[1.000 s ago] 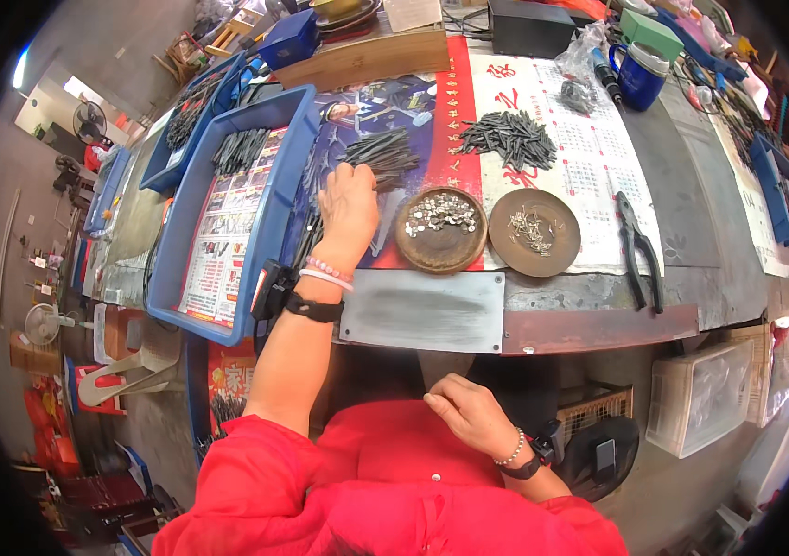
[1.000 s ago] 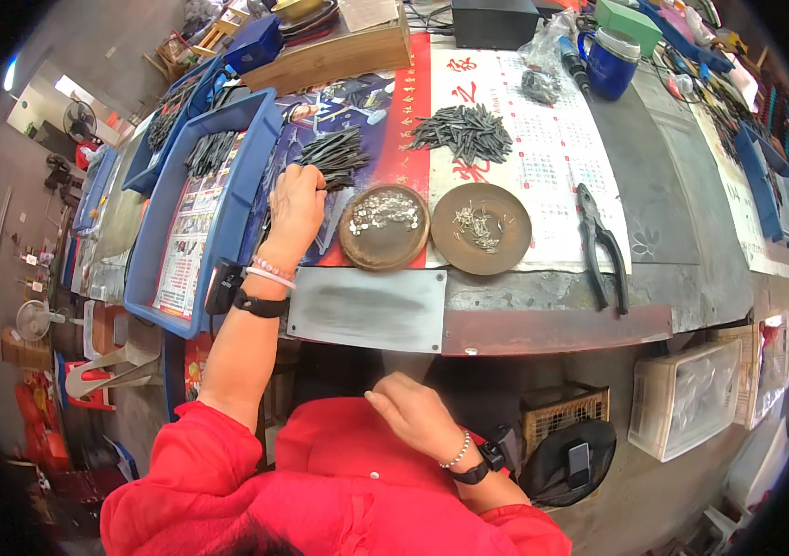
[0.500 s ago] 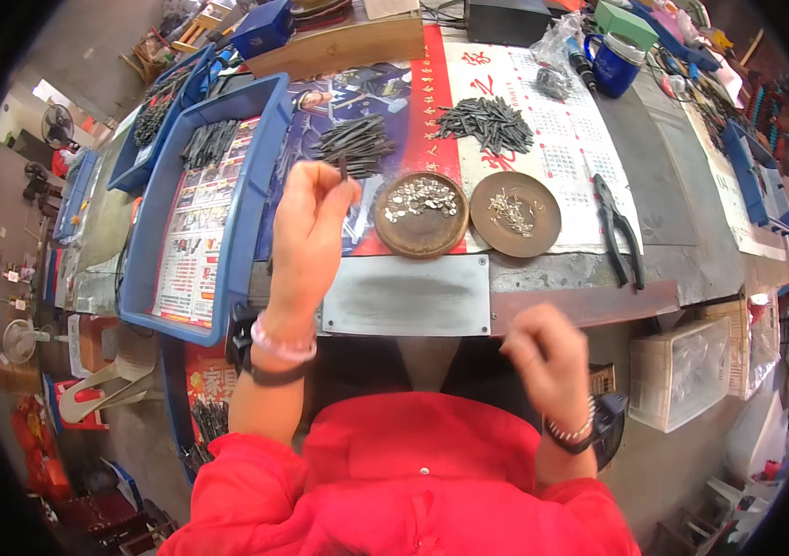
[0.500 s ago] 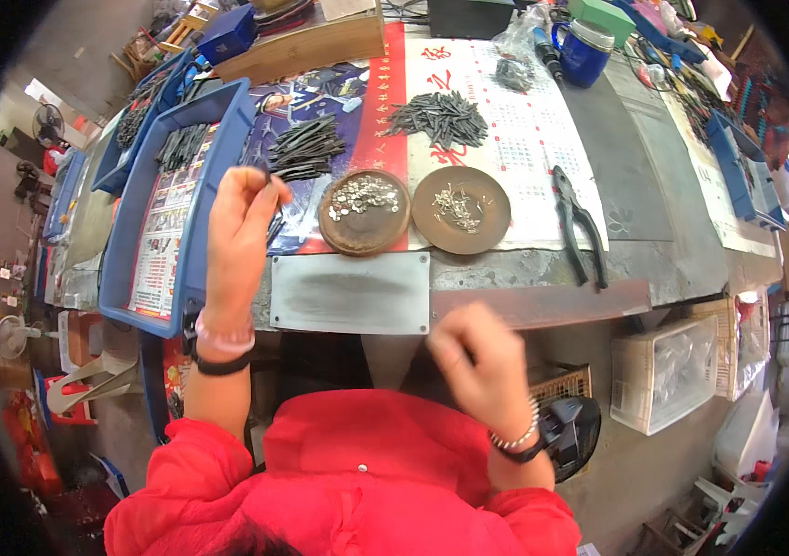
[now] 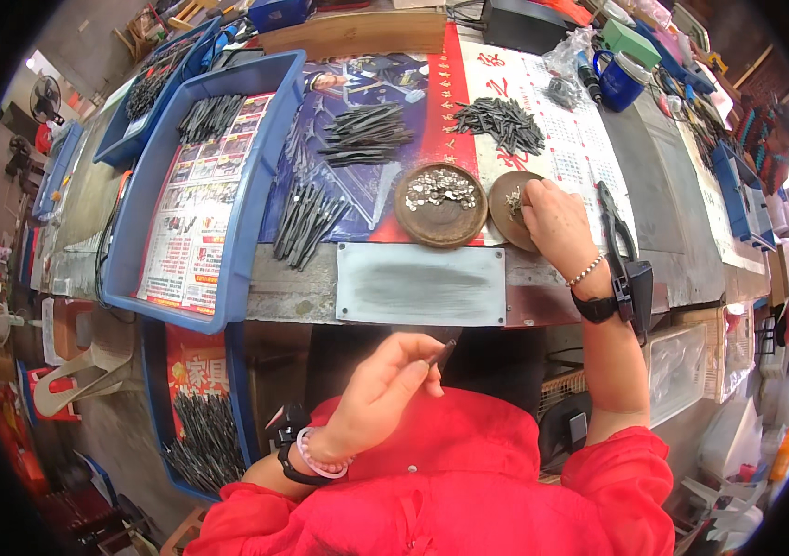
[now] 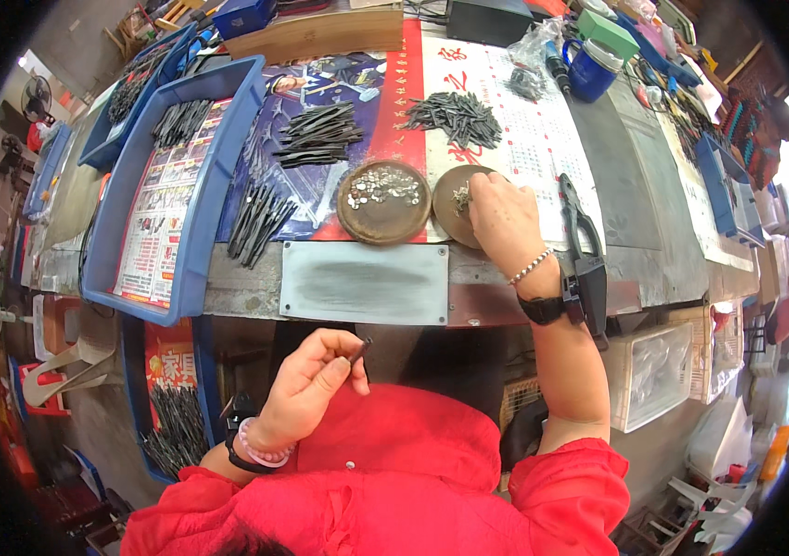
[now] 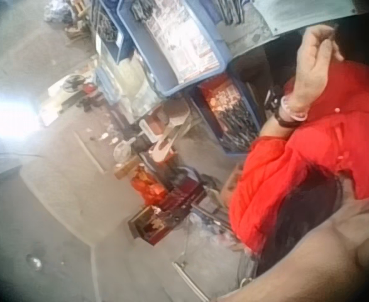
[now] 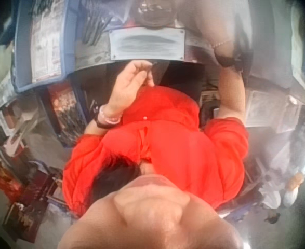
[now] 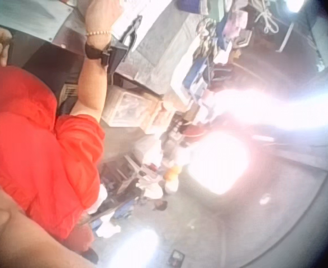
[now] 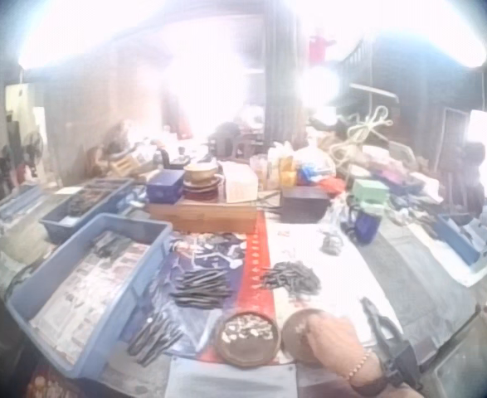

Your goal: The person assembles small metal fasteners by hand, picking up rods and small metal pieces from trays on a cluttered workbench. They use pliers to bend or secure the components, then place the finished items into a blue bin. The process is repeated multiple times with consistent hand movements.

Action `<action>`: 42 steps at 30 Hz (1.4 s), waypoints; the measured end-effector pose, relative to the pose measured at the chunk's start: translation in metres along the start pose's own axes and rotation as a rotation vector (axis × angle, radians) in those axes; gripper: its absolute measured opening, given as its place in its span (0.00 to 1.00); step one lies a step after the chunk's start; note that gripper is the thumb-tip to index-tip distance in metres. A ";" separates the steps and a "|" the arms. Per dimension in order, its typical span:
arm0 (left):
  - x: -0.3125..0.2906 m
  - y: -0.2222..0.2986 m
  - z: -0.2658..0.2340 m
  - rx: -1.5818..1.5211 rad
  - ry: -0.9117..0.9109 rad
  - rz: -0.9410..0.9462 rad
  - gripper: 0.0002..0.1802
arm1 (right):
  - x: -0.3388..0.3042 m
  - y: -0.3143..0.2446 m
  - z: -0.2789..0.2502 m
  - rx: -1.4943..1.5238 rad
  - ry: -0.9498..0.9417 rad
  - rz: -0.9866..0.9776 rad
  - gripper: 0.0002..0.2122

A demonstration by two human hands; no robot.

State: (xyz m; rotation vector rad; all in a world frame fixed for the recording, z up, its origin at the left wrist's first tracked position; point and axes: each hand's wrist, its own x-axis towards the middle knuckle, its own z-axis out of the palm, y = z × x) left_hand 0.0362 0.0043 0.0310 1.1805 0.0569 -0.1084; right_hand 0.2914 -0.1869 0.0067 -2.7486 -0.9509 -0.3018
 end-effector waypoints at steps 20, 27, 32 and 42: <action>-0.006 -0.011 -0.005 -0.219 -0.023 -0.146 0.14 | -0.002 0.011 -0.021 0.729 -0.015 0.254 0.02; -0.003 -0.013 -0.003 -0.310 -0.036 -0.174 0.14 | -0.005 0.011 -0.029 1.276 0.057 0.378 0.04; 0.001 -0.012 -0.001 -0.389 -0.011 -0.221 0.13 | -0.023 -0.011 -0.040 1.602 -0.005 0.423 0.06; 0.007 -0.012 0.000 -0.774 -0.073 -0.306 0.09 | -0.073 -0.100 -0.050 1.610 -0.189 0.332 0.05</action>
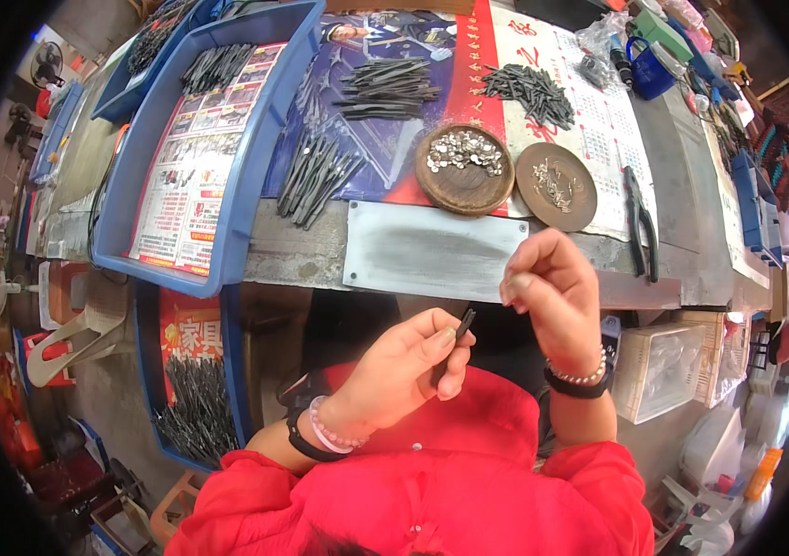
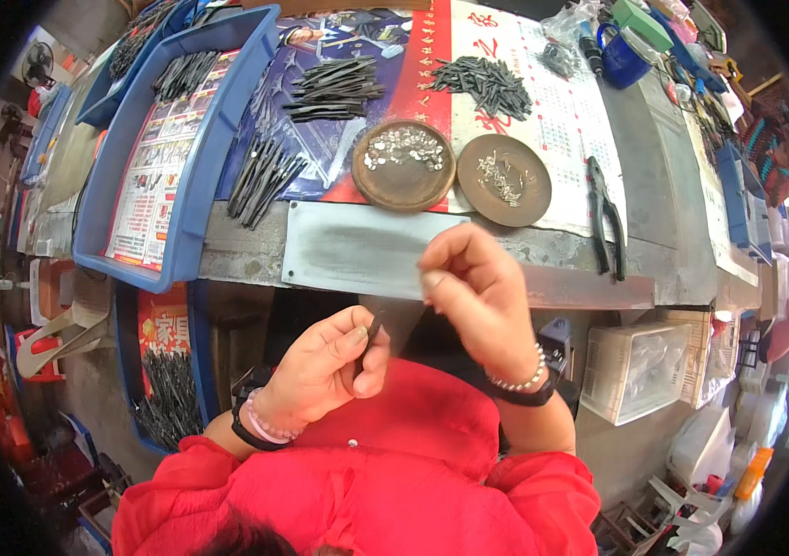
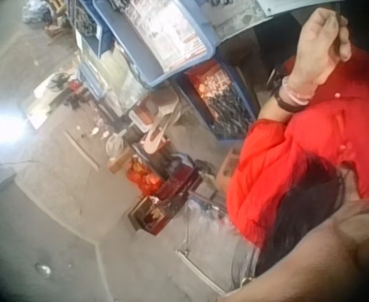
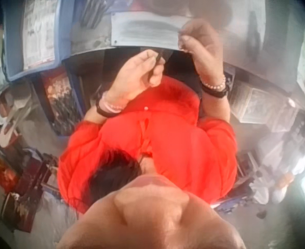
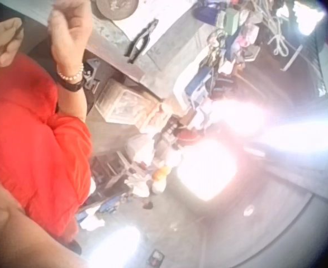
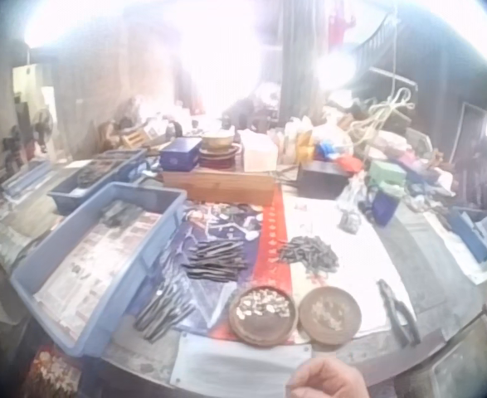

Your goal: The person assembles small metal fasteners by hand, picking up rods and small metal pieces from trays on a cluttered workbench. They use pliers to bend or secure the components, then place the finished items into a blue bin. The process is repeated multiple times with consistent hand movements.

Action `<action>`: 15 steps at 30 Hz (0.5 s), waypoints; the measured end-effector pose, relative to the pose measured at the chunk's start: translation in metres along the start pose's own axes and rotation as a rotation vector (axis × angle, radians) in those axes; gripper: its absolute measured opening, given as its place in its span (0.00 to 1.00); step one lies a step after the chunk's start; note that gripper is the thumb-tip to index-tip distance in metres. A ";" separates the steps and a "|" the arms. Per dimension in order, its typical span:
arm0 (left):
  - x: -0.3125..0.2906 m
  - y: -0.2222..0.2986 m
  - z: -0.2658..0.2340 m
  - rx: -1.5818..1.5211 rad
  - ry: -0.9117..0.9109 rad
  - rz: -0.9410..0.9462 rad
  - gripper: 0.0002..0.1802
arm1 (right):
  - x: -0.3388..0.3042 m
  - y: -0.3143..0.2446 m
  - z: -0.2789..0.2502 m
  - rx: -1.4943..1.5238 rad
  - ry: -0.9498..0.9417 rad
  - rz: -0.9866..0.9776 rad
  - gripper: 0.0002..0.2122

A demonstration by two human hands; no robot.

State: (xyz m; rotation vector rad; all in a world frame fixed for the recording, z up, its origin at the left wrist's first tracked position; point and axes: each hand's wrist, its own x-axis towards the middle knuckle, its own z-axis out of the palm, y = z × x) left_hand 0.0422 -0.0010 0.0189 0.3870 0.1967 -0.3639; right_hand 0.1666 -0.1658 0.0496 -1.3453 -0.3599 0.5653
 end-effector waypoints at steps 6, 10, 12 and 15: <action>-0.001 0.001 -0.002 -0.120 0.003 -0.027 0.09 | -0.018 0.009 0.030 -0.194 -0.053 -0.108 0.06; -0.002 0.002 -0.002 -0.117 -0.005 -0.013 0.09 | -0.018 0.012 0.033 -0.358 -0.061 -0.231 0.07; -0.003 0.002 -0.002 -0.124 0.008 -0.021 0.09 | -0.018 0.015 0.034 -0.377 -0.038 -0.277 0.07; -0.003 0.002 -0.002 -0.129 0.025 -0.021 0.08 | -0.017 0.019 0.036 -0.409 -0.034 -0.358 0.08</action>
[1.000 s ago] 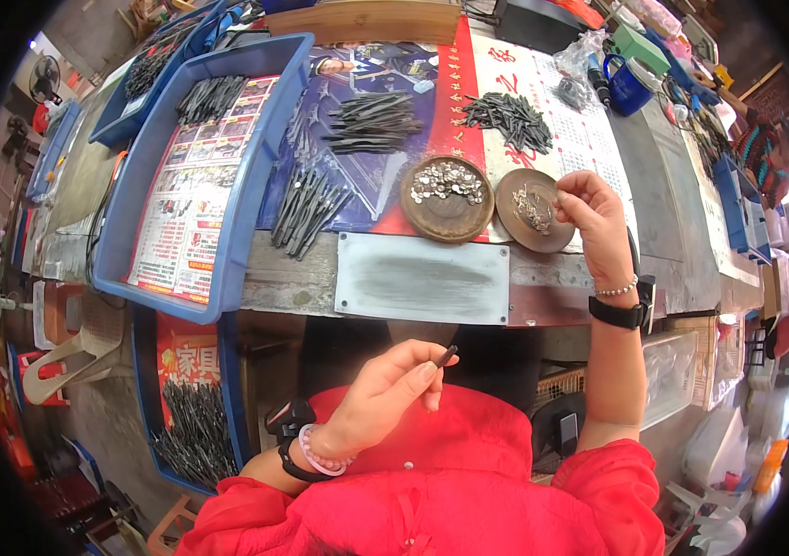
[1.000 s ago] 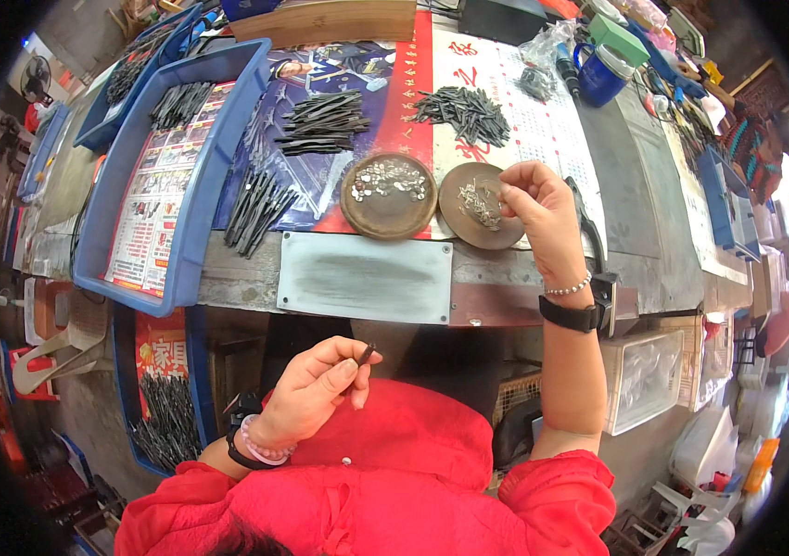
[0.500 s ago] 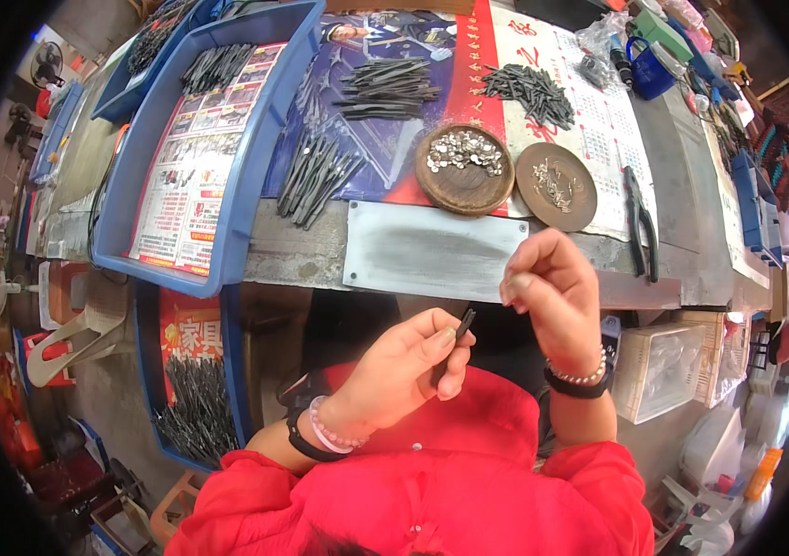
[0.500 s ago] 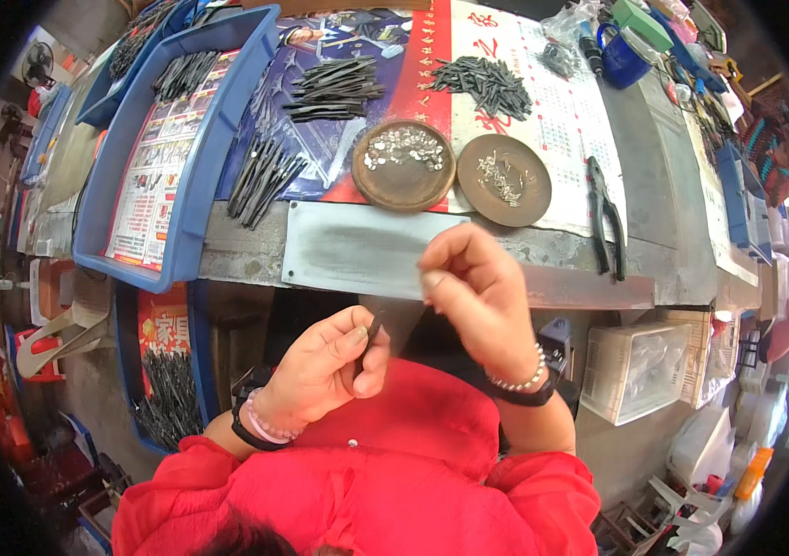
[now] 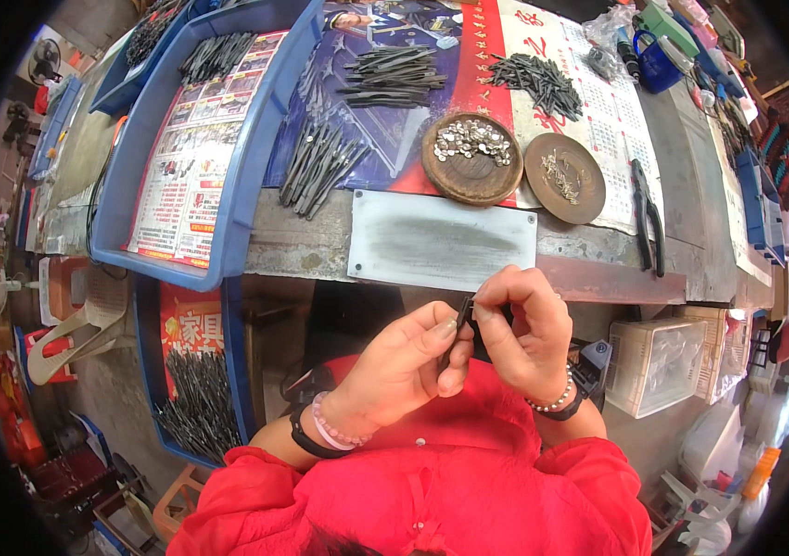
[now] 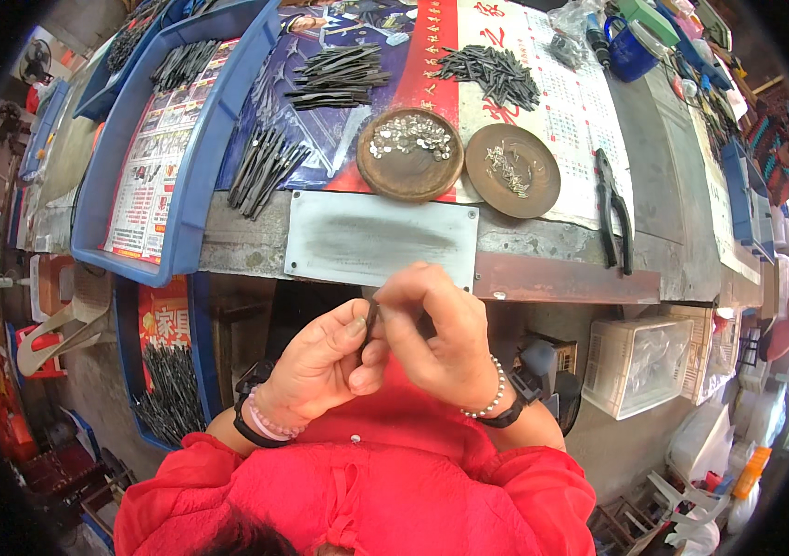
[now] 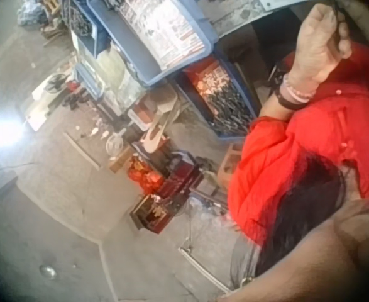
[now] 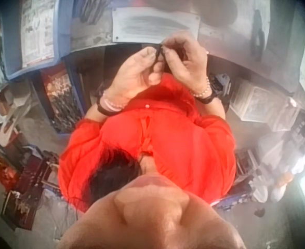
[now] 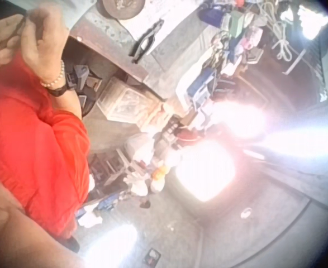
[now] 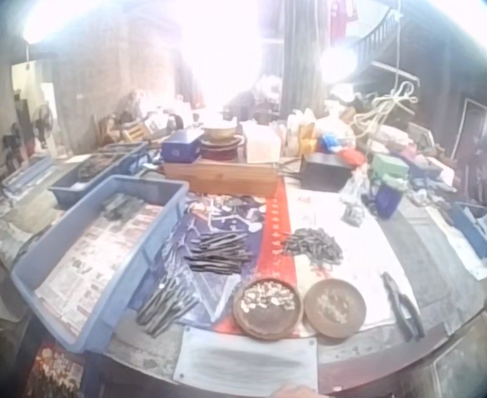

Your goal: The person assembles small metal fasteners by hand, picking up rods and small metal pieces from trays on a cluttered workbench. They use pliers to bend or secure the components, then place the finished items into a blue bin. The process is repeated multiple times with consistent hand movements.

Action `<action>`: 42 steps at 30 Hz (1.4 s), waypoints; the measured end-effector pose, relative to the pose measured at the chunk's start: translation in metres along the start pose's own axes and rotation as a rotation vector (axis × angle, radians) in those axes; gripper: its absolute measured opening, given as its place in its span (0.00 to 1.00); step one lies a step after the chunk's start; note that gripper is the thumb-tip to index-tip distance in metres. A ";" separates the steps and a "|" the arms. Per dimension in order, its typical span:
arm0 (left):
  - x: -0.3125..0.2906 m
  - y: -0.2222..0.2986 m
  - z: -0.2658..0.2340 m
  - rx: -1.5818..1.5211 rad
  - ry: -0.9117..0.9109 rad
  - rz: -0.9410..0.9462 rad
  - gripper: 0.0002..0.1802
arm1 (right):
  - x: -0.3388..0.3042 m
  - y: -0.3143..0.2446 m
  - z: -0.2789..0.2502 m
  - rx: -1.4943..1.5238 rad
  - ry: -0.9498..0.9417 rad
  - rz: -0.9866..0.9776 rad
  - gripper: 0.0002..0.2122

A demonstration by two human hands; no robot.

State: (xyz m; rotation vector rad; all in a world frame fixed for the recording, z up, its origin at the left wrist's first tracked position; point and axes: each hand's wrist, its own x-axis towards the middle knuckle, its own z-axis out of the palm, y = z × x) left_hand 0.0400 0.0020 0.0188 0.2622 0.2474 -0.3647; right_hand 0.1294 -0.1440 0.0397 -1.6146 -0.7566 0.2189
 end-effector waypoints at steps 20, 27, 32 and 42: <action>-0.007 -0.002 0.008 0.270 -0.023 0.103 0.06 | -0.001 0.001 -0.011 0.566 -0.157 0.326 0.08; -0.005 -0.005 0.007 0.282 0.027 0.073 0.09 | 0.002 0.005 -0.025 0.348 -0.297 0.182 0.05; -0.008 -0.005 0.004 0.303 0.072 0.101 0.14 | 0.000 0.003 -0.026 0.249 -0.299 0.140 0.07; -0.006 0.000 0.008 0.334 0.142 0.105 0.10 | 0.002 0.004 -0.026 0.122 -0.349 0.062 0.11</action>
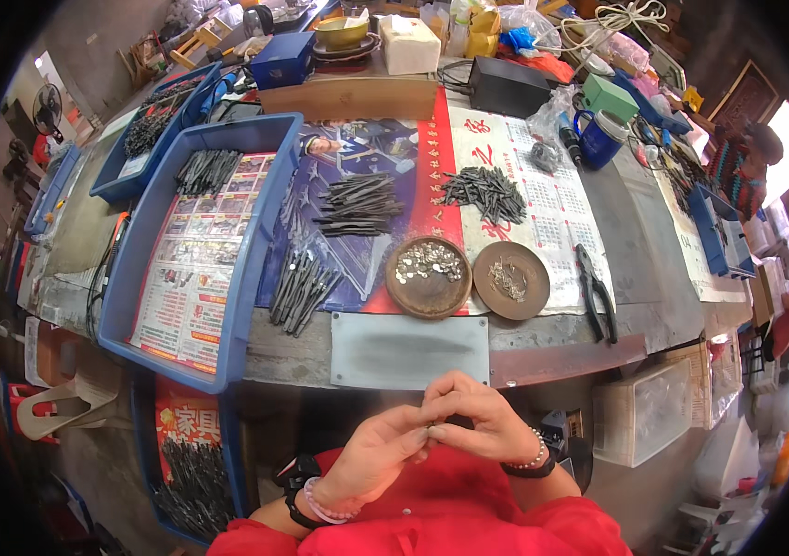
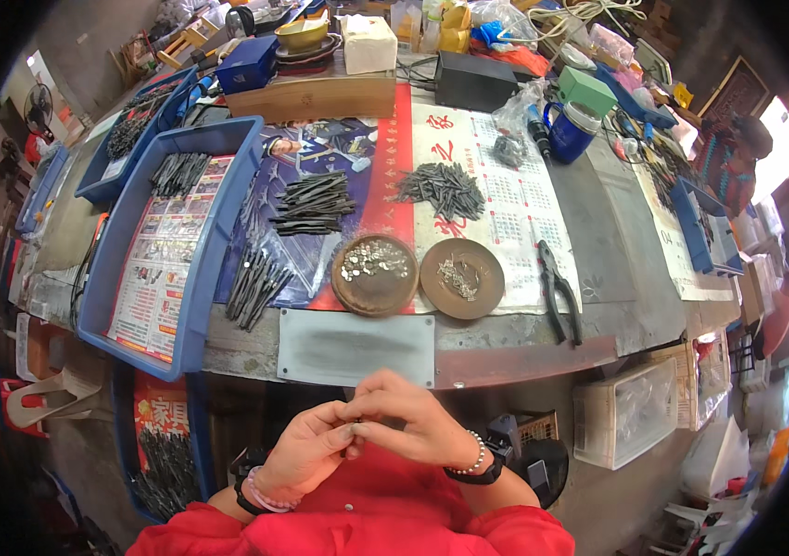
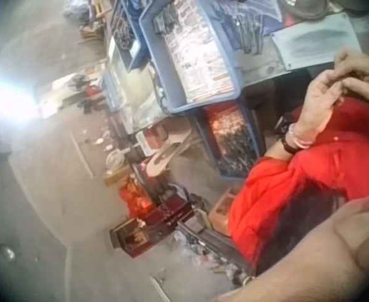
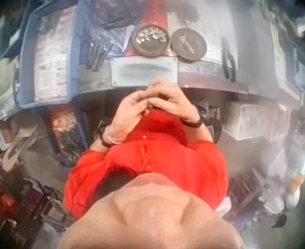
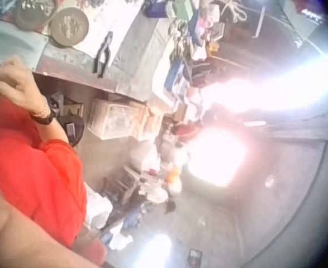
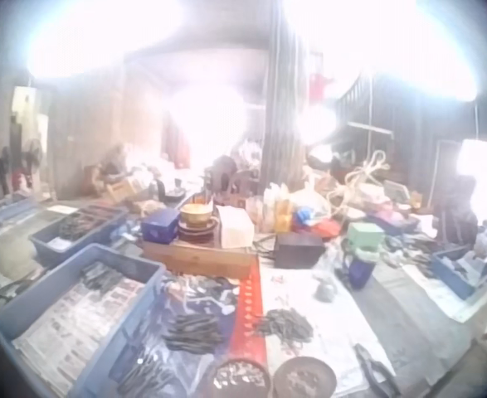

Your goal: The person assembles small metal fasteners by hand, picking up rods and small metal pieces from trays on a cluttered workbench. They use pliers to bend or secure the components, then place the finished items into a blue bin. The process is repeated multiple times with consistent hand movements.

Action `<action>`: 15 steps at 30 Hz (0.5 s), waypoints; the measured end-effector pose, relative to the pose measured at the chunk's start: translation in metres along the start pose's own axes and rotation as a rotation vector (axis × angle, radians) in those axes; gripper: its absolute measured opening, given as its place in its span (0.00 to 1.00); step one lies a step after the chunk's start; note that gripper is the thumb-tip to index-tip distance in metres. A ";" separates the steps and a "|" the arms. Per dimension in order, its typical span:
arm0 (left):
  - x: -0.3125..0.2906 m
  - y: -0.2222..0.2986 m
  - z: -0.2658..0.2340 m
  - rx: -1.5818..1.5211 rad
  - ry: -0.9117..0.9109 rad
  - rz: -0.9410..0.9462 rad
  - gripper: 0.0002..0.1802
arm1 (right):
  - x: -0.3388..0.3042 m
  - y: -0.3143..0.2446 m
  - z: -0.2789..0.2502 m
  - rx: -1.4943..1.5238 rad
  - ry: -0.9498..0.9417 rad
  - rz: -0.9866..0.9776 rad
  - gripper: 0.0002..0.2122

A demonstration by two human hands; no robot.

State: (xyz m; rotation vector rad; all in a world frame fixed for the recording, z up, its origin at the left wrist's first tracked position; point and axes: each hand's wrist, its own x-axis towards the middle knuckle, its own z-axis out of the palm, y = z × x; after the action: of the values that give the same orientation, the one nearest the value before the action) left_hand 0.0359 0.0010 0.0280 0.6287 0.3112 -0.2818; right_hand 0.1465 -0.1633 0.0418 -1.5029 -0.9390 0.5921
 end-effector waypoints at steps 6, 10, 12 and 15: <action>-0.001 0.003 -0.005 -0.080 -0.091 0.012 0.07 | 0.006 -0.004 -0.001 -0.008 0.086 0.028 0.11; -0.004 0.004 -0.011 -0.067 -0.120 0.010 0.08 | 0.009 -0.007 -0.002 0.006 0.213 0.119 0.09; -0.006 0.005 -0.012 -0.060 -0.090 0.005 0.08 | 0.011 -0.008 -0.005 0.028 0.287 0.206 0.07; -0.007 0.007 -0.014 -0.069 -0.106 -0.012 0.08 | 0.019 -0.008 -0.015 -0.032 0.371 0.154 0.05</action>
State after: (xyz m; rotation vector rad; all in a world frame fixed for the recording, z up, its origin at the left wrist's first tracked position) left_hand 0.0286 0.0164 0.0234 0.5420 0.2222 -0.3133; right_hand 0.1670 -0.1557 0.0553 -1.6535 -0.5520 0.3888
